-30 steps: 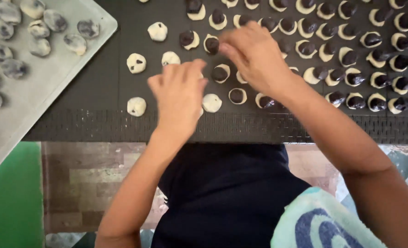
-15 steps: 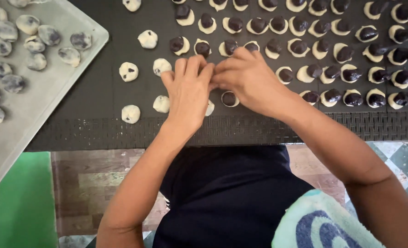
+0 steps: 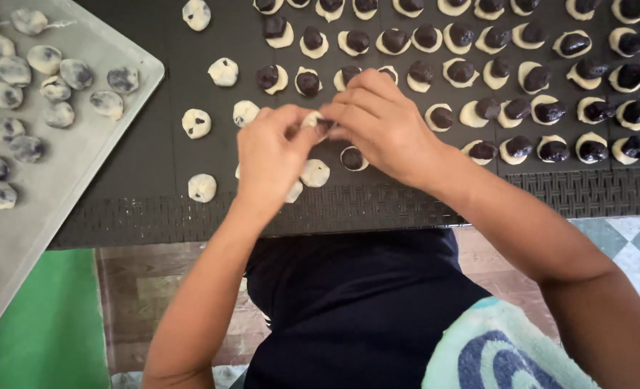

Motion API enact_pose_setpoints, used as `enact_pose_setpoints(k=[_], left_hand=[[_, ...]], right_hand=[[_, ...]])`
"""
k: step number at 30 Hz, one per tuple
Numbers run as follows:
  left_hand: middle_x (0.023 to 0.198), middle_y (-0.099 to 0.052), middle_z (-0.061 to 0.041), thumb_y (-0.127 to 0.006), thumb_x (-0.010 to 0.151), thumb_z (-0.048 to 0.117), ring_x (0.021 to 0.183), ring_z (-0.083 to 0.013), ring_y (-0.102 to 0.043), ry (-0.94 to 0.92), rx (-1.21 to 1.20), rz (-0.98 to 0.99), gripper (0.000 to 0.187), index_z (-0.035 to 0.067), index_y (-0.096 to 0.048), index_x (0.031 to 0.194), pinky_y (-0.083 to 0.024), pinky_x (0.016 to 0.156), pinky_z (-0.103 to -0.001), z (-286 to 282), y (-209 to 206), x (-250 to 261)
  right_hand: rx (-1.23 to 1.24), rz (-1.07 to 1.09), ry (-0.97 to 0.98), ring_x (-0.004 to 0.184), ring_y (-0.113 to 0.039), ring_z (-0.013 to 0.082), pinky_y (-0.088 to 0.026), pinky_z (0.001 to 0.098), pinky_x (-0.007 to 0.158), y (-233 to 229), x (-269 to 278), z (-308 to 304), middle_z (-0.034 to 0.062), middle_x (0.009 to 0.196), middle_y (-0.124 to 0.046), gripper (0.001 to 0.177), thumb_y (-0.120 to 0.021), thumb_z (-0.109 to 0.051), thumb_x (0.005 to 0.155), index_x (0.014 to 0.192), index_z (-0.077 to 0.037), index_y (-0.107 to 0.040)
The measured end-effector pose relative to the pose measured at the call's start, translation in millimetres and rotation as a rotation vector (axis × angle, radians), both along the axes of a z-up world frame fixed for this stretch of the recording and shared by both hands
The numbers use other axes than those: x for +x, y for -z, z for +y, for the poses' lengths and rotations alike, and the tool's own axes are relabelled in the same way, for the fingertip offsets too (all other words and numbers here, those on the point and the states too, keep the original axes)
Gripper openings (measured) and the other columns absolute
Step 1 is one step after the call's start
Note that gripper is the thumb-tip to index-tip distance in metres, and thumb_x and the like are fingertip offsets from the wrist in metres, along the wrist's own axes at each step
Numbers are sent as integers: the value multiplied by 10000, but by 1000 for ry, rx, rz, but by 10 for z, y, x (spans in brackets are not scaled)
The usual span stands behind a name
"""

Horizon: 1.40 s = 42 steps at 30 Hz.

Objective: The person repeatedly picks up small white dough balls with dark centers, flattens them by hand, and places them in rows on a black mat. Later, the person transfers the shaped dough pieces onto a white tray and arranges them in neat rows.

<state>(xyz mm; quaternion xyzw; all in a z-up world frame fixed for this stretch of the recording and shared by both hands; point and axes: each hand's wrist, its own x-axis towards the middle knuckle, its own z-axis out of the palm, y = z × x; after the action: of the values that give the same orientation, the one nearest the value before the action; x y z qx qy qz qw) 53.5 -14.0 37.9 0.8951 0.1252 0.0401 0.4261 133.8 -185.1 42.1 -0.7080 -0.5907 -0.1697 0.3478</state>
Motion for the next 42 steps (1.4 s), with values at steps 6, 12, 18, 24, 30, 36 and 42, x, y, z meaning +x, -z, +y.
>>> enact_pose_setpoints(k=[6,12,18,24,30,36,42], left_hand=[[1140,-734,-34,-617,884,293,1120,-108,-636,71,-595,92,244,121,-754,989,-495,950,-240,-5,-355,-41],[1036,-680,-23,-588,935,266,806,-79,-625,-55,-589,-97,255,147,-702,1129,-634,721,-218,-141,-194,-93],[750,-626,-61,-678,885,125,623,-120,-585,-127,-1302,48,173,11,-636,1009,-520,586,-256,-13,-36,-33],[948,-615,-26,-584,899,72,907,-196,-622,221,-17,-201,211,159,-709,1044,-464,782,-322,-15,264,110],[911,-522,-130,-476,866,-147,868,-297,-490,223,305,-214,792,80,-148,1550,-444,837,-400,-168,322,-45],[1085,-634,4,-517,856,-53,1064,-269,-472,144,611,-307,686,122,-327,1492,-338,880,-410,-133,329,-159],[931,-607,-18,-736,843,83,903,-259,-475,74,619,-424,229,124,-585,1010,-294,712,-417,-88,376,-124]], right_hand=[[88,-180,-4,789,-572,329,-510,398,721,-116,18,31,211,933,-623,264,-705,-71,981,1097,126,-572],[147,260,18,852,-507,287,-478,355,770,-80,-104,99,147,957,-600,73,-659,6,973,1021,61,-664],[154,266,-18,869,-607,312,-501,365,799,-152,-152,-9,192,978,-640,154,-669,71,962,1109,84,-623],[28,239,21,792,-518,270,-461,358,764,101,-120,-2,96,919,-620,67,-658,31,975,930,17,-610],[-199,-17,220,820,-395,243,-304,373,655,345,9,128,32,777,-488,243,-702,-65,966,794,-45,-532],[-194,42,198,882,-412,250,-324,394,699,369,79,123,-7,879,-592,200,-788,-214,911,811,-81,-678],[-258,-106,269,812,-436,235,-311,367,694,403,-31,41,26,742,-536,269,-794,-195,930,786,-64,-608]])
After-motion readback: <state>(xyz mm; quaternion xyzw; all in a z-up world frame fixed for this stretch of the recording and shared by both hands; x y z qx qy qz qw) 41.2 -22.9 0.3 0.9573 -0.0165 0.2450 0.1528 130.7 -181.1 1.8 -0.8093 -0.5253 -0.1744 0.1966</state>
